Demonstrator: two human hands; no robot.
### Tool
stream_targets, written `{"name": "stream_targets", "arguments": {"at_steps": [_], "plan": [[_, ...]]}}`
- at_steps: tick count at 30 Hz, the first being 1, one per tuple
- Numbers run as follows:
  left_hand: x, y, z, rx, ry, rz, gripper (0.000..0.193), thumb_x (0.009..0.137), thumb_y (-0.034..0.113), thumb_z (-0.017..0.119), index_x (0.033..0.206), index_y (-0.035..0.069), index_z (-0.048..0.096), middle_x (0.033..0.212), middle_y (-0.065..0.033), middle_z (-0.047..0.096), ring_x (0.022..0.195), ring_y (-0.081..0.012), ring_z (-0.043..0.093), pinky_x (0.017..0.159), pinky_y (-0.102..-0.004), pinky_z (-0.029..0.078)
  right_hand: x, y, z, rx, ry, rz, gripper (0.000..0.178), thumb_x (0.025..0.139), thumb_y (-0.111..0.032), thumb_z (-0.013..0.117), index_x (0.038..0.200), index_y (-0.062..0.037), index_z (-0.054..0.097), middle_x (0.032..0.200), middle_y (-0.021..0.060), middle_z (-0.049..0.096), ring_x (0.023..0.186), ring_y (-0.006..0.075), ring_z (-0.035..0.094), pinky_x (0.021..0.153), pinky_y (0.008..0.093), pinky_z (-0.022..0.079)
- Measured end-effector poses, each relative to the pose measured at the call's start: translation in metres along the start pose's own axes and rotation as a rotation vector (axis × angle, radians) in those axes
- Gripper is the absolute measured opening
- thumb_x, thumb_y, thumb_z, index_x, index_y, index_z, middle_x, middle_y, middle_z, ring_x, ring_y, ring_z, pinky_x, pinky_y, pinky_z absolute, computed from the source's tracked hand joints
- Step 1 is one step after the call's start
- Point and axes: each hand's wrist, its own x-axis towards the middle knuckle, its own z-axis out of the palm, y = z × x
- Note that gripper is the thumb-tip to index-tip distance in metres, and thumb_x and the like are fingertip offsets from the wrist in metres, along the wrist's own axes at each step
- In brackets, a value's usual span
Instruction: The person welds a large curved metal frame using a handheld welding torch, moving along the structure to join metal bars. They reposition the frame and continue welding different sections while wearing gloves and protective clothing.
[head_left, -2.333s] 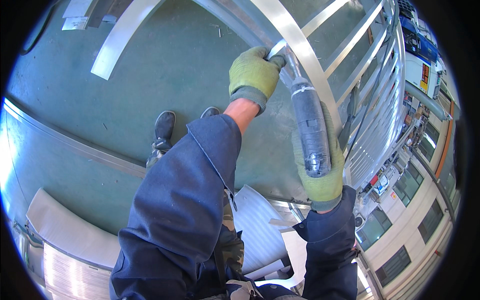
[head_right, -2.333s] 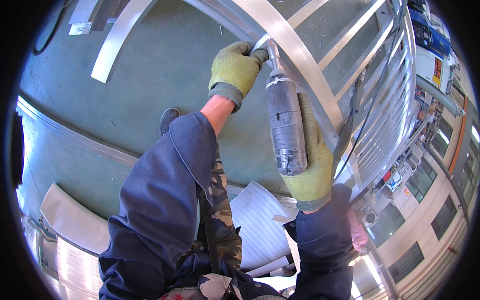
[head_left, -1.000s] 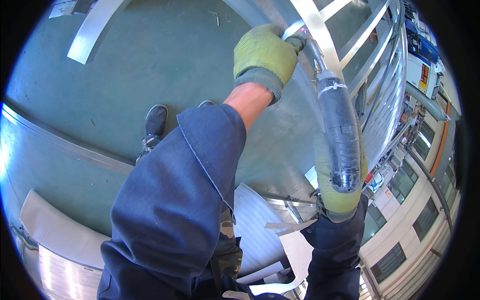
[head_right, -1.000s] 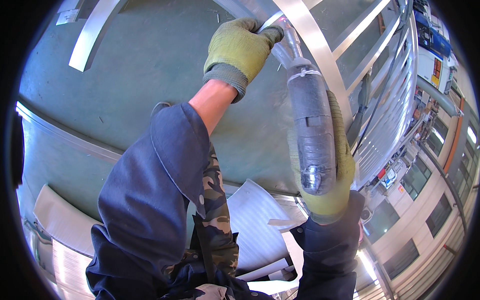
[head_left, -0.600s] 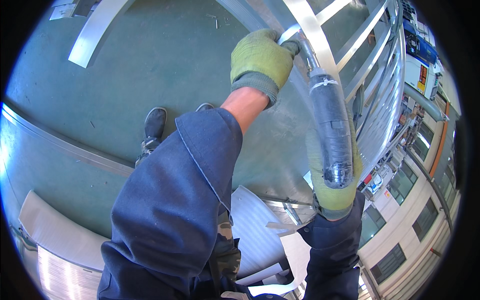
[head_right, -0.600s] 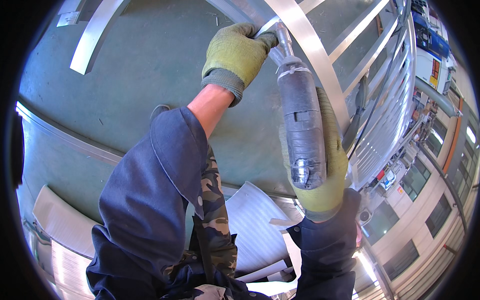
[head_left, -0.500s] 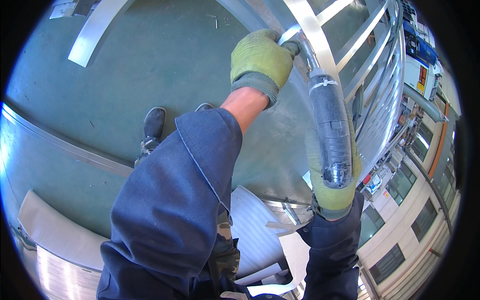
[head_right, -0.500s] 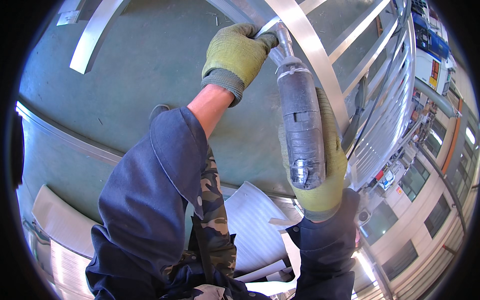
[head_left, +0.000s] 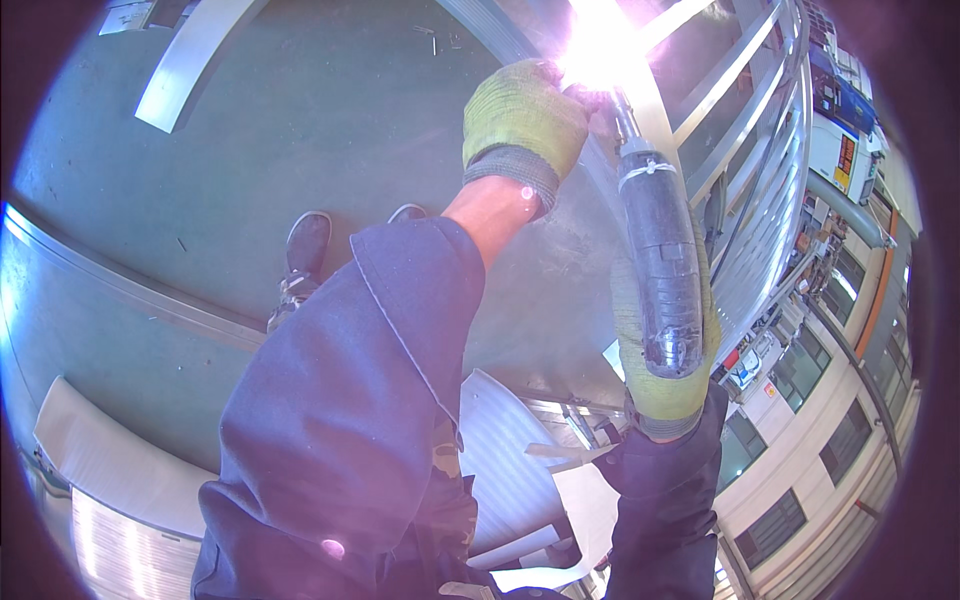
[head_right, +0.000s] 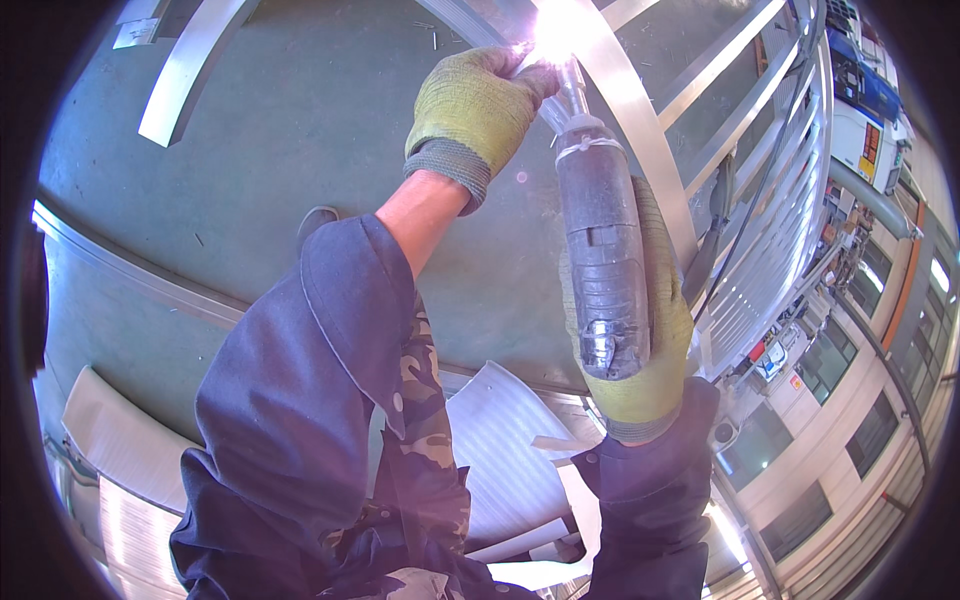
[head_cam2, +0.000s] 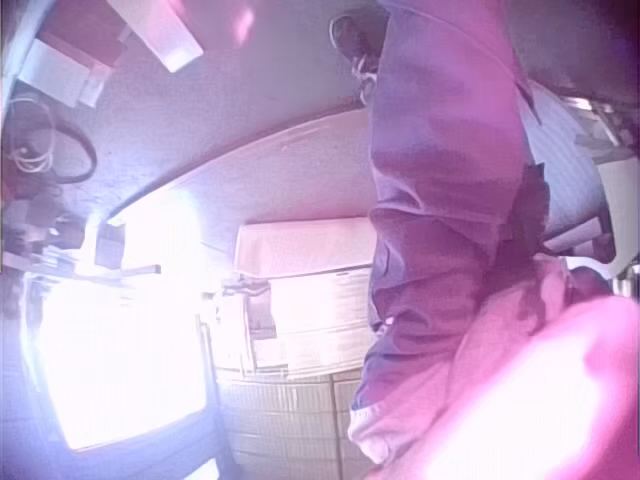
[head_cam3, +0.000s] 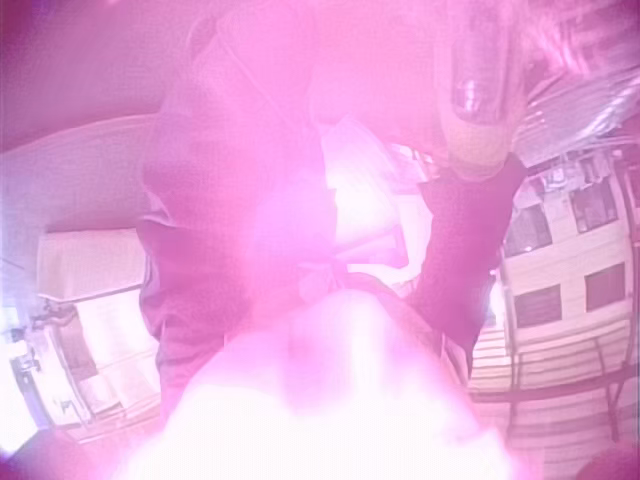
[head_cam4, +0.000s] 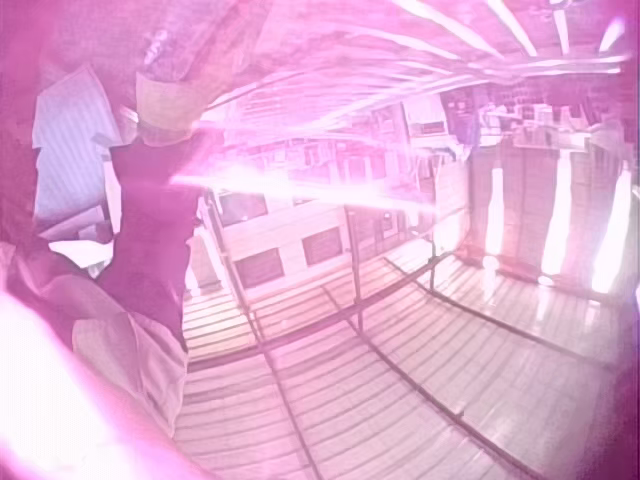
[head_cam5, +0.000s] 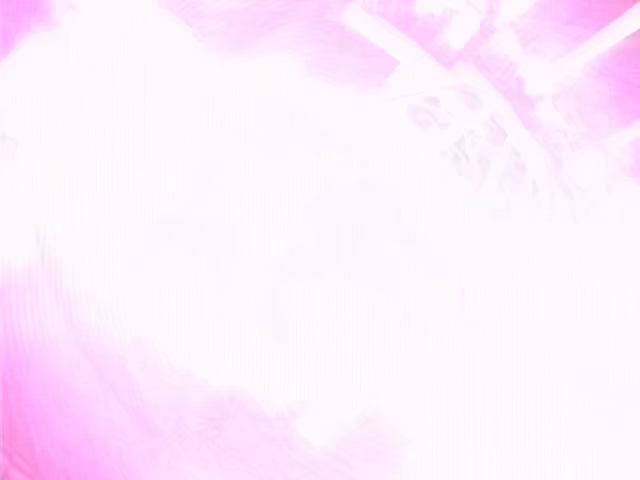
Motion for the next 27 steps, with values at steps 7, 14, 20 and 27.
{"name": "stream_targets", "arguments": {"at_steps": [7, 14, 20, 27], "plan": [[0.0, -0.002, 0.0, -0.011, 0.031, -0.012, 0.045, 0.088, 0.043, 0.07, 0.113, 0.006, 0.073, 0.103, -0.0177, 0.073, 0.095, -0.0321, 0.07, 0.085, -0.0419, 0.052, -0.004, 0.005, 0.0, -0.01, -0.018, 0.014, 0.069, 0.083, 0.002, 0.072, 0.146, -0.0007, 0.044, 0.129, 0.0152, 0.061, 0.104, 0.0195, 0.065, 0.087, 0.0273, 0.051], [0.003, -0.007, 0.004, 0.049, 0.103, 0.05, 0.045, 0.088, 0.046, 0.07, 0.1, 0.003, 0.074, 0.089, -0.0178, 0.072, 0.085, -0.0336, 0.069, 0.079, -0.0437, 0.051, -0.007, 0.009, -0.001, 0.033, -0.014, 0.074, 0.066, 0.084, -0.001, 0.072, 0.144, 0.0016, 0.044, 0.131, 0.017, 0.061, 0.107, 0.0257, 0.066, 0.09, 0.0294, 0.051], [0.003, -0.005, 0.004, 0.003, 0.073, 0.025, 0.042, 0.088, 0.044, 0.072, 0.096, 0.003, 0.074, 0.081, -0.0141, 0.071, 0.077, -0.0298, 0.068, 0.074, -0.0417, 0.051, -0.009, 0.009, -0.002, 0.027, -0.023, 0.129, 0.068, 0.083, 0.0, 0.072, 0.146, -0.0016, 0.044, 0.127, 0.016, 0.062, 0.104, 0.0222, 0.065, 0.09, 0.0289, 0.05], [0.007, -0.011, 0.006, -0.037, 0.061, 0.02, 0.038, 0.088, 0.04, 0.073, 0.096, 0.003, 0.075, 0.074, -0.0094, 0.07, 0.07, -0.0227, 0.066, 0.069, -0.0363, 0.05, -0.011, 0.013, -0.005, 0.061, -0.042, 0.148, 0.068, 0.084, 0.001, 0.07, 0.147, -0.0016, 0.043, 0.128, 0.0167, 0.062, 0.105, 0.0214, 0.065, 0.09, 0.0289, 0.05]]}}
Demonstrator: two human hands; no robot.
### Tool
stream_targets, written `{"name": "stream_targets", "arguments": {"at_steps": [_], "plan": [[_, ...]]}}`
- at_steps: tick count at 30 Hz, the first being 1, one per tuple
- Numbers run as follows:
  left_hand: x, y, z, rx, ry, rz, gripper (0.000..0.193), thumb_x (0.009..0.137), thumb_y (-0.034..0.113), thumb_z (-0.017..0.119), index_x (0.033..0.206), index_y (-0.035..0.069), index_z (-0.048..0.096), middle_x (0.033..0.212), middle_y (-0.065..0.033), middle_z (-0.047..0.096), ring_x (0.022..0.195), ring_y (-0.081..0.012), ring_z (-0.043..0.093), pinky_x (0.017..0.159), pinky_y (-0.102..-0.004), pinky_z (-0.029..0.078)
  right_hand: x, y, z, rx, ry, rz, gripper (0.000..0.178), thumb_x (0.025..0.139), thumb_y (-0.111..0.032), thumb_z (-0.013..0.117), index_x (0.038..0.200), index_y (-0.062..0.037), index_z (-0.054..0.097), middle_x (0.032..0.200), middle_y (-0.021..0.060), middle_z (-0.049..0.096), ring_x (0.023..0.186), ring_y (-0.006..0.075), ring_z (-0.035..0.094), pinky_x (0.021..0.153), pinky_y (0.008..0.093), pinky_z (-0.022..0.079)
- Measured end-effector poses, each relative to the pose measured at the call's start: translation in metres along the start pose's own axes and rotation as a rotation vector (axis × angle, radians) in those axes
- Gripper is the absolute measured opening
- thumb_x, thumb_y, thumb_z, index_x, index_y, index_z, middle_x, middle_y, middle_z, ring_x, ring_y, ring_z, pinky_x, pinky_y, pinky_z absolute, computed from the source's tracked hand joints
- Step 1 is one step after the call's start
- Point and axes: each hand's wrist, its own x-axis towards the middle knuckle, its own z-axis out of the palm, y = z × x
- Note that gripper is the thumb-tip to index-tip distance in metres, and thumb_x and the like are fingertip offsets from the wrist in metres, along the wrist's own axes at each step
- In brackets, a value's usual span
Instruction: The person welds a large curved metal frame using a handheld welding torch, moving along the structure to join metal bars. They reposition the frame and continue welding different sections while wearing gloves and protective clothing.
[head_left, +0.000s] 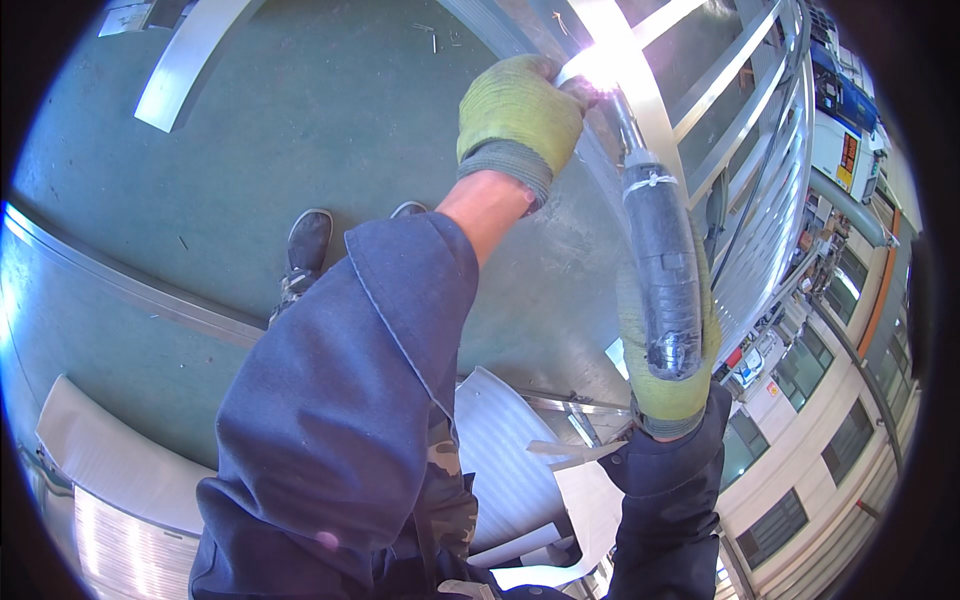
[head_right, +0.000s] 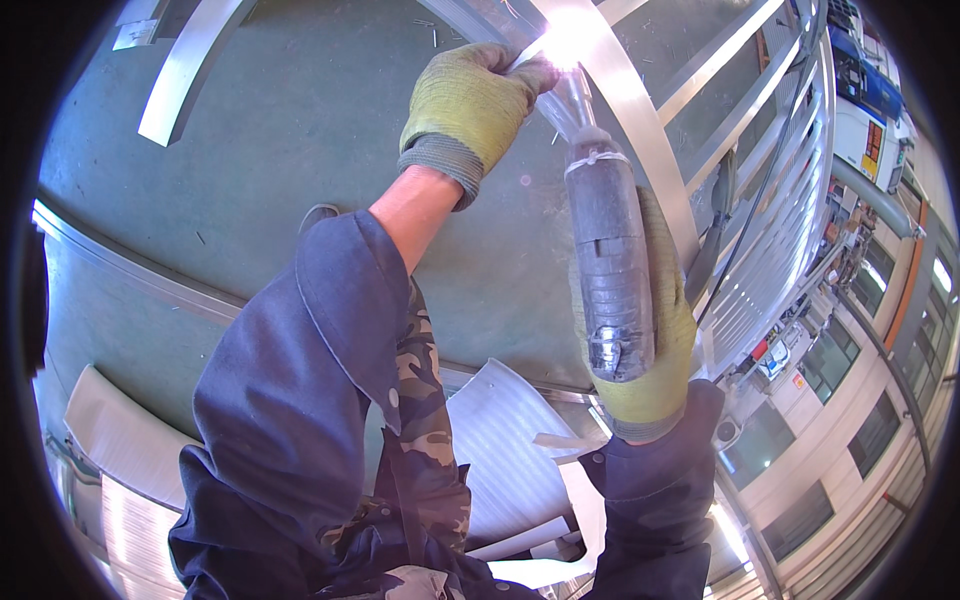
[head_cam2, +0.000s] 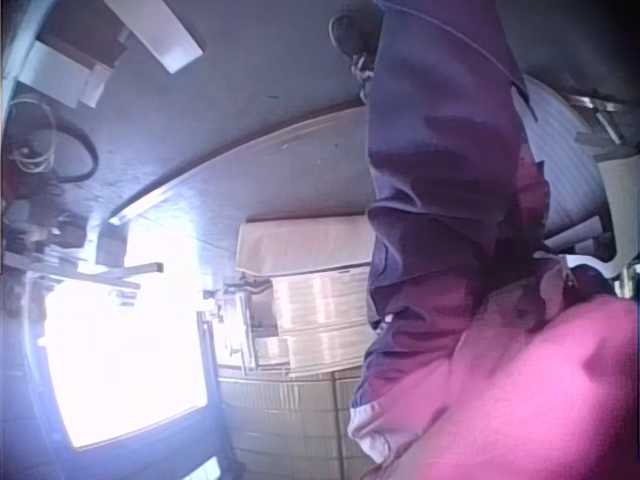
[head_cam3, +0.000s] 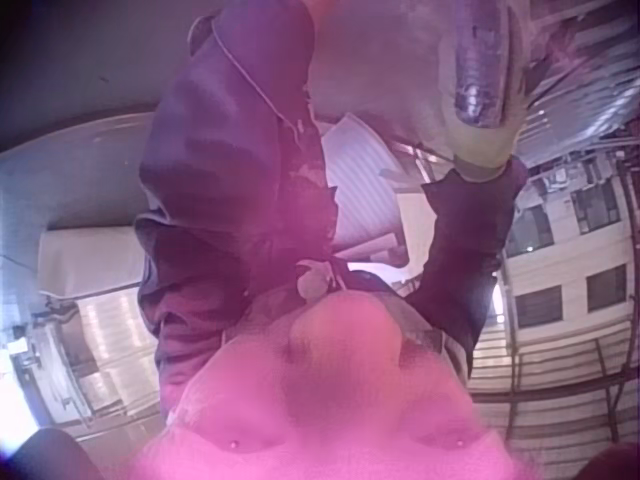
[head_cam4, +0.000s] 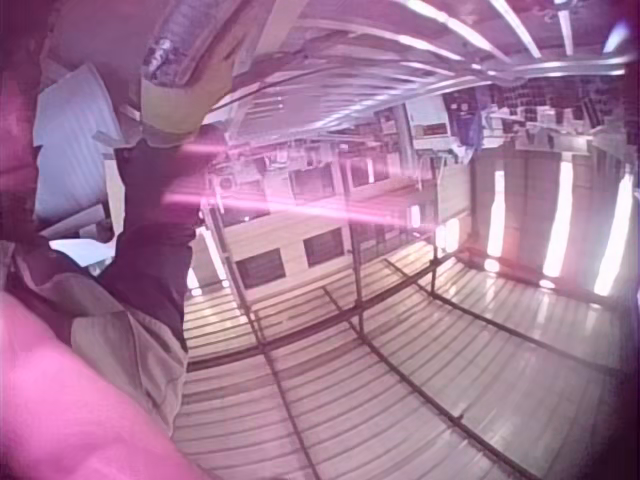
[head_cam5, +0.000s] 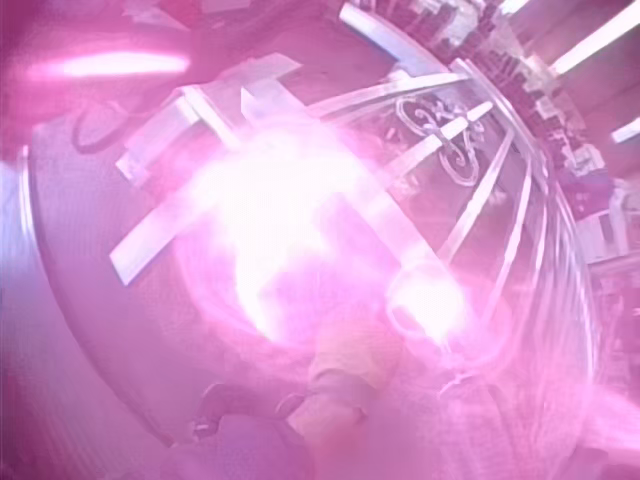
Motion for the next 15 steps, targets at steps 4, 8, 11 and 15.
{"name": "stream_targets", "arguments": {"at_steps": [4, 8, 11, 15], "plan": [[0.0, 0.002, -0.001, 0.041, 0.014, 0.028, 0.036, 0.088, 0.039, 0.073, 0.093, 0.004, 0.075, 0.074, -0.0091, 0.069, 0.07, -0.0228, 0.066, 0.069, -0.0362, 0.05, -0.002, 0.004, -0.005, 0.015, -0.017, -0.002, 0.067, 0.086, 0.0, 0.068, 0.147, -0.0004, 0.042, 0.132, 0.0186, 0.06, 0.108, 0.0243, 0.064, 0.092, 0.0302, 0.049], [-0.005, 0.009, -0.003, -0.017, -0.012, -0.053, 0.037, 0.087, 0.04, 0.073, 0.092, 0.004, 0.075, 0.076, -0.0101, 0.07, 0.07, -0.0229, 0.064, 0.069, -0.0366, 0.049, -0.006, 0.006, -0.015, 0.104, -0.065, 0.029, 0.068, 0.087, -0.001, 0.068, 0.149, -0.0005, 0.04, 0.134, 0.0169, 0.059, 0.109, 0.0232, 0.064, 0.093, 0.0296, 0.05], [-0.005, 0.009, -0.005, -0.016, -0.059, -0.102, 0.036, 0.087, 0.039, 0.071, 0.098, 0.005, 0.074, 0.086, -0.0139, 0.071, 0.082, -0.0311, 0.065, 0.076, -0.0413, 0.05, -0.01, -0.006, -0.027, 0.88, -0.001, 0.52, 0.072, 0.086, 0.001, 0.07, 0.15, -0.0003, 0.038, 0.135, 0.0154, 0.058, 0.11, 0.0205, 0.063, 0.095, 0.0285, 0.05], [-0.008, 0.006, 0.001, -0.093, -0.063, -0.171, 0.039, 0.087, 0.042, 0.071, 0.099, 0.004, 0.074, 0.089, -0.0166, 0.071, 0.085, -0.0347, 0.067, 0.078, -0.043, 0.05, -0.008, -0.006, -0.045, 0.437, -0.109, 0.236, 0.086, 0.082, 0.002, 0.075, 0.154, -0.0008, 0.029, 0.139, 0.015, 0.053, 0.114, 0.0185, 0.061, 0.096, 0.0288, 0.05]]}}
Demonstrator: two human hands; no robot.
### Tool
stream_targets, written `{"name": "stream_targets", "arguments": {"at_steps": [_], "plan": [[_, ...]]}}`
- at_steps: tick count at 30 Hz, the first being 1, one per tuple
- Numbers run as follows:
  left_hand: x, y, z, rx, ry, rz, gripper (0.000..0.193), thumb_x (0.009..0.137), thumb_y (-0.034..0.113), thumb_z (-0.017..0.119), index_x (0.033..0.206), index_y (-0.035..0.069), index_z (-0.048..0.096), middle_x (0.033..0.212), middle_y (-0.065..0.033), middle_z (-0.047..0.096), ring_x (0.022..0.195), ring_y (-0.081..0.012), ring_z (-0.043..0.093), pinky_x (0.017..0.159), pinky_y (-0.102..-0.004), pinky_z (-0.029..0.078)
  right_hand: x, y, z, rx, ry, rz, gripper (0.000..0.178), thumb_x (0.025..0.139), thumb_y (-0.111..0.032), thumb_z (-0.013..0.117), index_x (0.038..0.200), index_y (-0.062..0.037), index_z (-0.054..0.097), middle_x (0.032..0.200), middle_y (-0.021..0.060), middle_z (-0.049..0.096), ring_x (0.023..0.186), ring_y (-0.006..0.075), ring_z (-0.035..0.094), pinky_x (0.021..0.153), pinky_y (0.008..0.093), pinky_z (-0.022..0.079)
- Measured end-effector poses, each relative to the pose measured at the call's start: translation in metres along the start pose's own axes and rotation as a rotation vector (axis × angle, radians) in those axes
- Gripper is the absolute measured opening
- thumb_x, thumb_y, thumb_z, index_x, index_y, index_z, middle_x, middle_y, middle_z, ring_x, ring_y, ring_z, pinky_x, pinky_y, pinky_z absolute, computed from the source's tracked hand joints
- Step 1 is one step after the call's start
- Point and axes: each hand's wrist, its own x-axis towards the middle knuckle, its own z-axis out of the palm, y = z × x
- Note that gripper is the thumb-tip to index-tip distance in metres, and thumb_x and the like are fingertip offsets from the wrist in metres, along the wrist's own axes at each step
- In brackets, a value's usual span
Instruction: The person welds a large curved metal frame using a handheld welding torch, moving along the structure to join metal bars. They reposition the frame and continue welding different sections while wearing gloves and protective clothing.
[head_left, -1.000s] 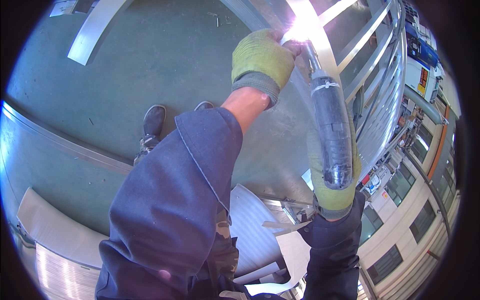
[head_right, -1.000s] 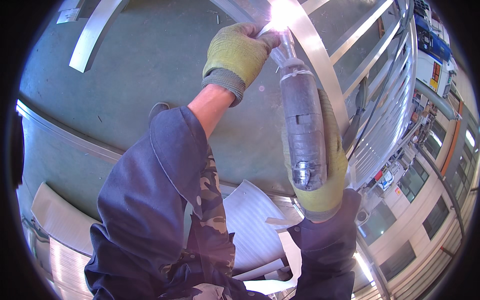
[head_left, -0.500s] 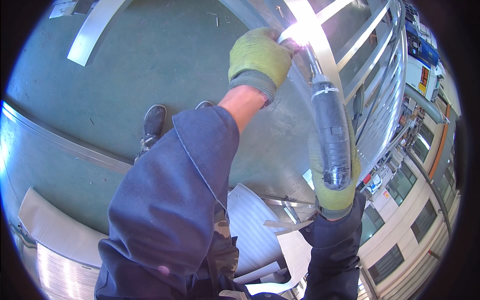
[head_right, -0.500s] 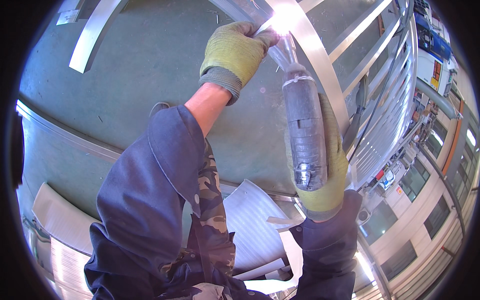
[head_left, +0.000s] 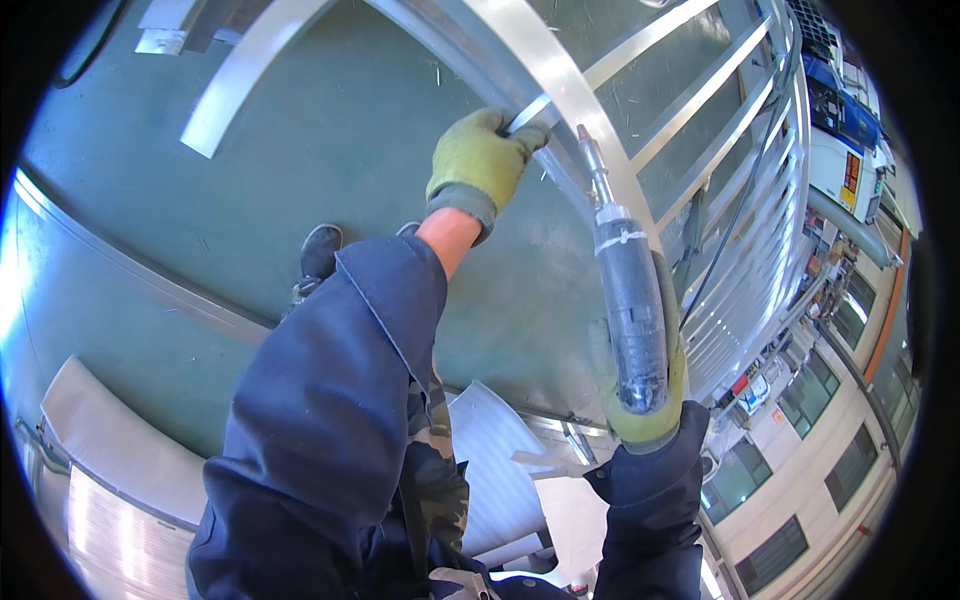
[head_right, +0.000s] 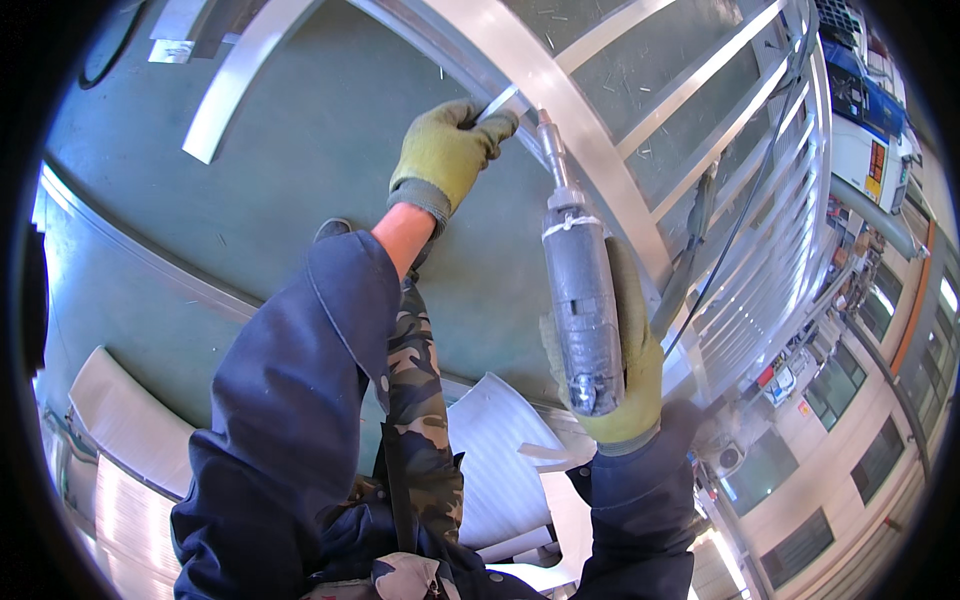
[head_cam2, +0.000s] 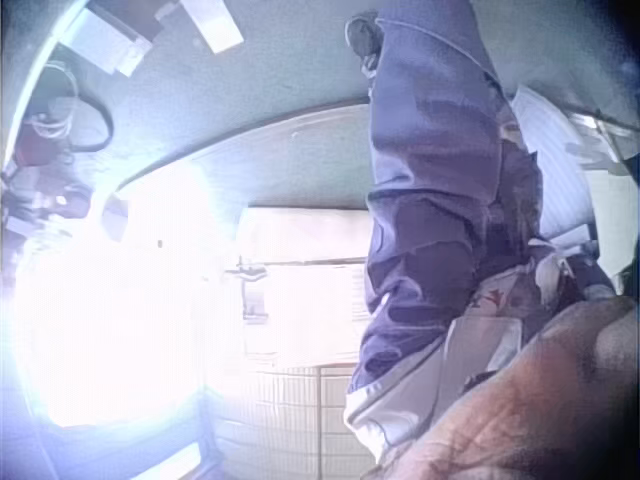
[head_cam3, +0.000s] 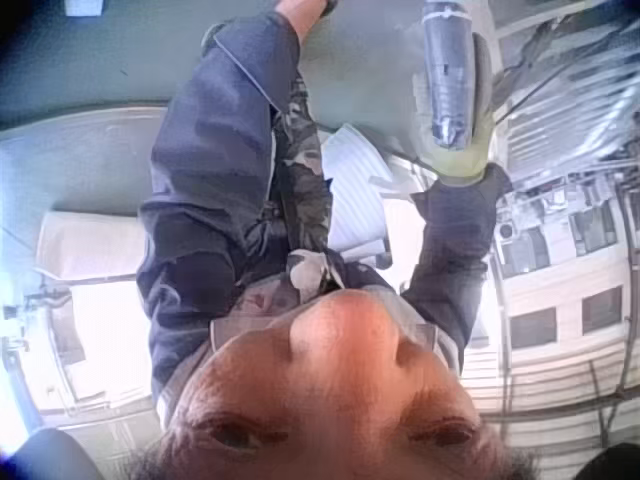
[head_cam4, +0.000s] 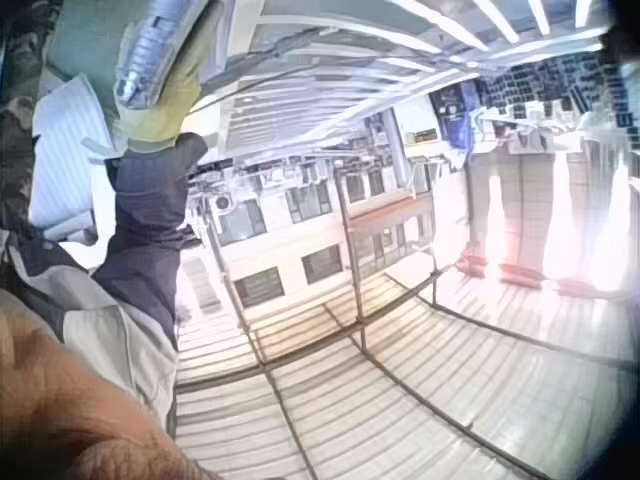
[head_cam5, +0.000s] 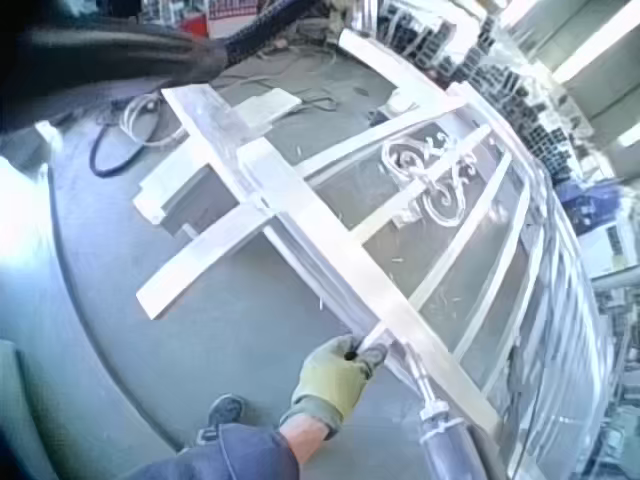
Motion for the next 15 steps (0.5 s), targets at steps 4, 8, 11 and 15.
{"name": "stream_targets", "arguments": {"at_steps": [4, 8, 11, 15], "plan": [[-0.002, -0.001, 0.001, 0.008, 0.03, -0.114, 0.046, 0.086, 0.046, 0.071, 0.103, 0.004, 0.072, 0.091, -0.0158, 0.072, 0.087, -0.0327, 0.067, 0.081, -0.0412, 0.05, 0.006, -0.031, -0.018, -0.044, -0.02, -0.078, 0.082, 0.083, 0.001, 0.075, 0.152, -0.0021, 0.03, 0.136, 0.0129, 0.054, 0.113, 0.0162, 0.06, 0.098, 0.028, 0.048], [-0.021, 0.005, -0.002, 0.054, 0.093, -0.198, 0.051, 0.087, 0.049, 0.07, 0.11, 0.004, 0.072, 0.1, -0.0156, 0.073, 0.097, -0.0316, 0.067, 0.087, -0.0383, 0.05, 0.01, -0.058, -0.043, 0.138, -0.022, 0.094, 0.074, 0.085, 0.001, 0.074, 0.148, -0.0019, 0.036, 0.13, 0.0108, 0.056, 0.109, 0.0143, 0.06, 0.097, 0.0279, 0.048], [-0.028, -0.007, 0.012, -0.099, 0.12, -0.21, 0.047, 0.089, 0.045, 0.069, 0.114, 0.004, 0.071, 0.1, -0.0106, 0.071, 0.094, -0.0241, 0.065, 0.085, -0.034, 0.049, 0.016, -0.064, -0.074, 0.026, -0.109, 0.187, 0.065, 0.087, -0.001, 0.073, 0.144, -0.0018, 0.042, 0.125, 0.0102, 0.059, 0.106, 0.0136, 0.061, 0.093, 0.0286, 0.05], [-0.042, 0.008, 0.016, -0.16, 0.158, -0.256, 0.039, 0.093, 0.034, 0.068, 0.118, 0.004, 0.069, 0.092, -0.0072, 0.071, 0.084, -0.0201, 0.064, 0.081, -0.0313, 0.048, 0.044, -0.107, -0.086, -0.212, -0.164, 0.055, 0.04, 0.09, -0.008, 0.073, 0.127, -0.0015, 0.057, 0.098, 0.0067, 0.067, 0.085, 0.0133, 0.064, 0.076, 0.027, 0.052]]}}
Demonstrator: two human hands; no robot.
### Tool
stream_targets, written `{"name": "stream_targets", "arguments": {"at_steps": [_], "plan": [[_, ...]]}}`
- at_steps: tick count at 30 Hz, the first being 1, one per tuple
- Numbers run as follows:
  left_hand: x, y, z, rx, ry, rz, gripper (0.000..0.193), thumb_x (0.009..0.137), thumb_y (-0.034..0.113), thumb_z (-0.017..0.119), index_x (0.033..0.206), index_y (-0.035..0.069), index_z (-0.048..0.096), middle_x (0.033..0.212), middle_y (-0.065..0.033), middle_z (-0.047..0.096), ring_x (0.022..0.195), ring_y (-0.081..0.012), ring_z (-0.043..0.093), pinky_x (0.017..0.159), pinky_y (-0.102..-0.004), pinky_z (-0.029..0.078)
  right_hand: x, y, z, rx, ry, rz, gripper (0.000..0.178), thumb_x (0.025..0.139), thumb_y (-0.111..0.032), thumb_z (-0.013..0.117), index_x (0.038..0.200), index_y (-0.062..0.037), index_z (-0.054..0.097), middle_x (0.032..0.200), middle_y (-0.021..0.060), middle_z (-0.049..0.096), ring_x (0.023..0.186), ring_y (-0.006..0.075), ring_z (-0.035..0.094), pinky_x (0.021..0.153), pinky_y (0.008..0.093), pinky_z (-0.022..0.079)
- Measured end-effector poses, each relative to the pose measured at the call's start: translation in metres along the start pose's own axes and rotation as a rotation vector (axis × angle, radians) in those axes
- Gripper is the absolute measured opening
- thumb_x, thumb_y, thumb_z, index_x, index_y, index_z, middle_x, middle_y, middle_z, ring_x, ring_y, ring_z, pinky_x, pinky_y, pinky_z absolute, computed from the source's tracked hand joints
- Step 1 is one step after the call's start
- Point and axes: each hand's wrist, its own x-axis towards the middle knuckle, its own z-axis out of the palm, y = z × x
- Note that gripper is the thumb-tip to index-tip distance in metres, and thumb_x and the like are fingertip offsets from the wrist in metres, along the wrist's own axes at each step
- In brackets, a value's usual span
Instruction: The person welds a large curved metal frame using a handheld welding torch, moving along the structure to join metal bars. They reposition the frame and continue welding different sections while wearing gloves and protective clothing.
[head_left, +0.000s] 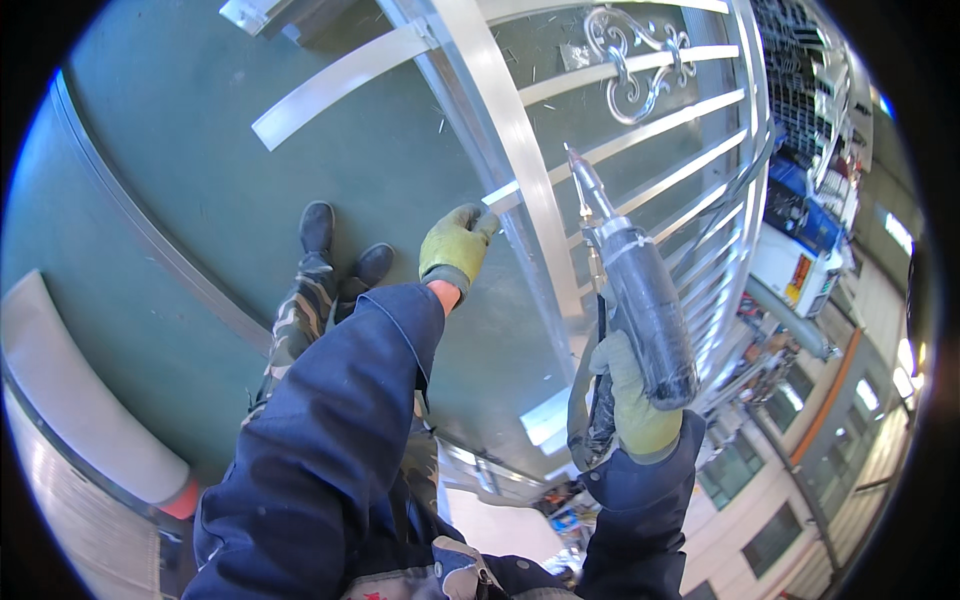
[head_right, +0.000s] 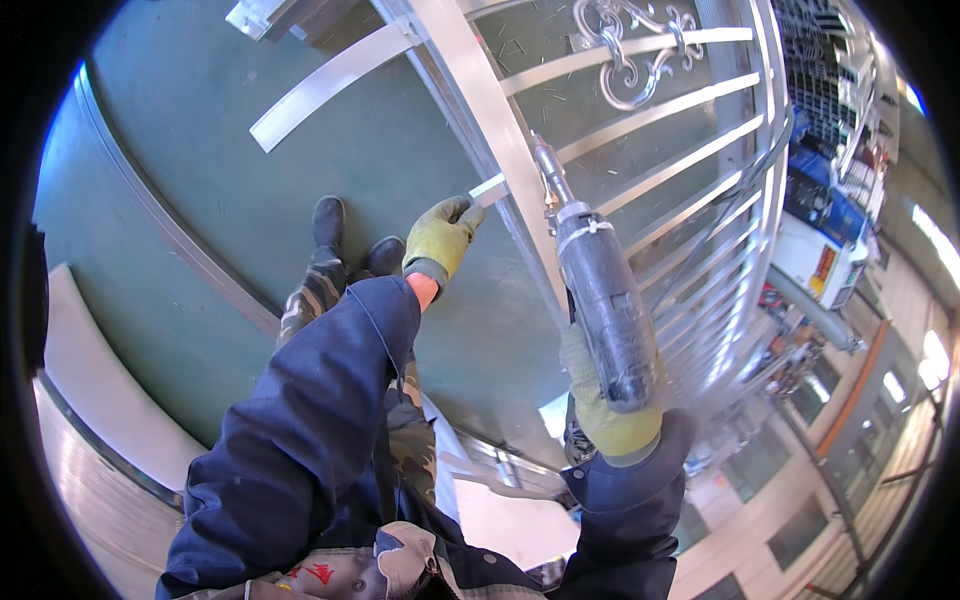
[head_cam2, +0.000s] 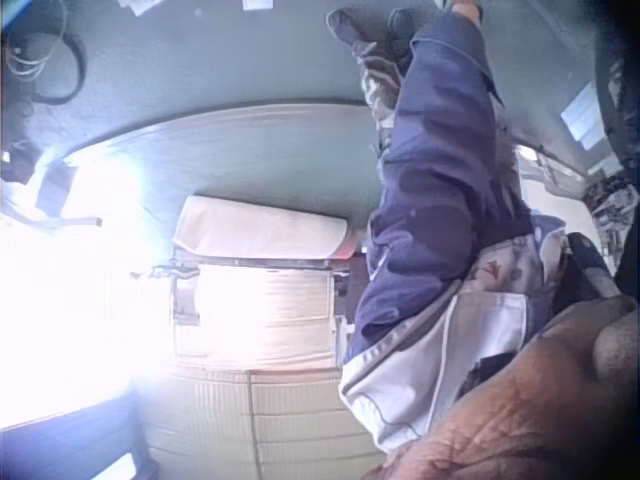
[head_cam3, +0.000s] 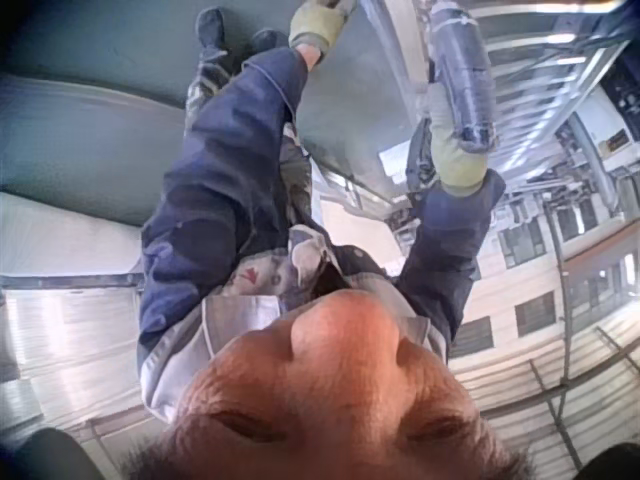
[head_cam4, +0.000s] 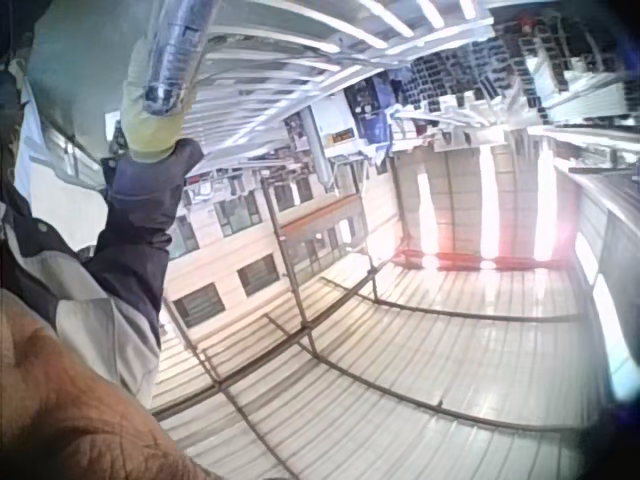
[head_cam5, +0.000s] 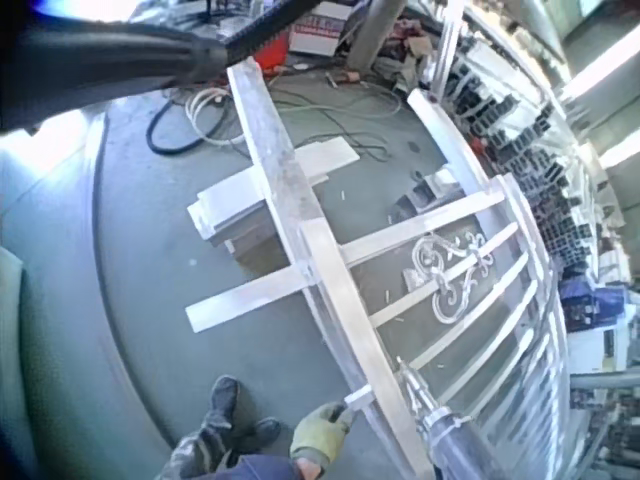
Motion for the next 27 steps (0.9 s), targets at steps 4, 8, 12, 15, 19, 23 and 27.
{"name": "stream_targets", "arguments": {"at_steps": [4, 8, 12, 15, 19, 23, 27], "plan": [[-0.016, 0.004, -0.003, 0.091, -0.012, 0.124, 0.045, 0.095, 0.032, 0.061, 0.131, 0.005, 0.06, 0.121, -0.0169, 0.065, 0.106, -0.0343, 0.064, 0.092, -0.0396, 0.049, 0.037, -0.077, 0.006, -0.058, -0.093, 0.121, 0.032, 0.094, -0.009, 0.069, 0.123, -0.0008, 0.059, 0.088, 0.0024, 0.067, 0.073, 0.0074, 0.061, 0.065, 0.0245, 0.05], [-0.022, -0.012, 0.02, 0.194, -0.07, 0.283, 0.067, 0.095, 0.033, 0.049, 0.153, 0.005, 0.033, 0.156, -0.0203, 0.035, 0.12, -0.0394, 0.059, 0.102, -0.045, 0.047, 0.079, -0.13, 0.026, -0.198, -0.255, 0.096, 0.025, 0.095, -0.018, 0.067, 0.114, -0.0023, 0.066, 0.076, 0.0009, 0.063, 0.067, 0.0075, 0.058, 0.063, 0.0253, 0.047], [-0.015, 0.011, 0.016, 0.064, -0.294, 0.113, 0.08, 0.093, 0.035, 0.051, 0.156, -0.001, 0.016, 0.16, -0.0269, 0.023, 0.126, -0.0415, 0.054, 0.105, -0.0438, 0.045, 0.114, -0.159, 0.049, -0.461, -0.296, 0.359, 0.035, 0.093, -0.024, 0.068, 0.12, -0.0028, 0.065, 0.078, 0.0009, 0.063, 0.066, 0.0079, 0.058, 0.063, 0.0252, 0.047], [-0.014, 0.014, 0.014, -0.005, -0.36, 0.049, 0.083, 0.092, 0.033, 0.05, 0.157, -0.003, 0.012, 0.161, -0.0286, 0.018, 0.126, -0.0423, 0.054, 0.106, -0.0434, 0.044, 0.141, -0.161, 0.071, -0.689, -0.411, 0.372, 0.039, 0.093, -0.028, 0.066, 0.124, -0.0036, 0.065, 0.09, 0.0021, 0.068, 0.063, 0.0094, 0.058, 0.059, 0.026, 0.048], [-0.005, 0.012, 0.022, -0.038, -0.349, 0.018, 0.083, 0.091, 0.029, 0.049, 0.157, -0.003, 0.01, 0.162, -0.0278, 0.013, 0.129, -0.0419, 0.052, 0.108, -0.0438, 0.042, 0.173, -0.146, 0.094, -0.851, -0.503, 0.407, 0.039, 0.094, -0.028, 0.064, 0.128, -0.0071, 0.064, 0.091, 0.0011, 0.068, 0.064, 0.0093, 0.058, 0.06, 0.0259, 0.049], [0.0, 0.013, 0.032, -0.034, -0.334, -0.006, 0.078, 0.092, 0.018, 0.045, 0.158, -0.002, 0.008, 0.164, -0.0234, 0.012, 0.133, -0.0394, 0.051, 0.107, -0.0451, 0.044, 0.193, -0.13, 0.108, -0.889, -0.543, 0.314, 0.046, 0.091, -0.039, 0.066, 0.118, -0.0025, 0.068, 0.083, 0.0084, 0.069, 0.064, 0.0157, 0.065, 0.06, 0.0305, 0.052], [0.0, 0.01, 0.023, -0.075, -0.347, -0.047, 0.078, 0.092, 0.017, 0.046, 0.158, -0.001, 0.009, 0.165, -0.0214, 0.011, 0.135, -0.0381, 0.049, 0.107, -0.0463, 0.044, 0.195, -0.144, 0.139, -0.998, -0.515, 0.476, 0.046, 0.091, -0.038, 0.066, 0.117, -0.001, 0.068, 0.086, 0.0091, 0.07, 0.067, 0.0163, 0.065, 0.06, 0.0308, 0.051]]}}
